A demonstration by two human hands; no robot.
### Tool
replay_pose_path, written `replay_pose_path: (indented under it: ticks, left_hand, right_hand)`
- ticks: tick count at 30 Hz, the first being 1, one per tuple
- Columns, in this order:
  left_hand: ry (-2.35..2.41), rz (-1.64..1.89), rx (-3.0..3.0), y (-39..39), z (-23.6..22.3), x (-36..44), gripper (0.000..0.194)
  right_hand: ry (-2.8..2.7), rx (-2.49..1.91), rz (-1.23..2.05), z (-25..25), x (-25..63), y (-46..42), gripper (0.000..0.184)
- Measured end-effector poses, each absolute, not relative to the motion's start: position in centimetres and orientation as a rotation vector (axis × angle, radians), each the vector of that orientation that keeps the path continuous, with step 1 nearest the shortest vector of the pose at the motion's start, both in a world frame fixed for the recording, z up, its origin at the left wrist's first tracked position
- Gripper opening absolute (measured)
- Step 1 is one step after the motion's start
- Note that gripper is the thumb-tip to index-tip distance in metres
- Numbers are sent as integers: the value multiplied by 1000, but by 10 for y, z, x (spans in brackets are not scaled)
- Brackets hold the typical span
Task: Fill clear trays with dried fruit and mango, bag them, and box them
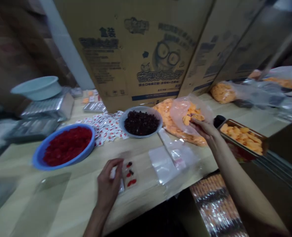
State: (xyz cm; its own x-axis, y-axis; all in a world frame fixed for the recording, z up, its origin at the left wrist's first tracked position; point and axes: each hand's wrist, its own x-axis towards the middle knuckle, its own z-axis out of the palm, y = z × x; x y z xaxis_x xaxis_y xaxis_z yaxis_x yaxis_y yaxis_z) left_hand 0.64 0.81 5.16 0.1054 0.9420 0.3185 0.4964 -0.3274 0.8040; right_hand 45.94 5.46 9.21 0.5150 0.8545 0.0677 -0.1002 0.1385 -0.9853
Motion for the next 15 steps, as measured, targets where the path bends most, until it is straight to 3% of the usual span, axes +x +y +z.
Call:
replay_pose_path:
  ticks: [5,8,15]
  left_hand:
    - [1223,983,1673,-1,55,28,32]
    - [1262,929,1643,-11,42,0,27]
    - [1637,1153,1253,-17,-8,-74,18]
  right_hand:
    - [-813,-1076,1480,47,272,10,38]
    - [-778,-1013,1723,18,185,-8,39]
    - [-908,-1044,1649,-15,105,32,41]
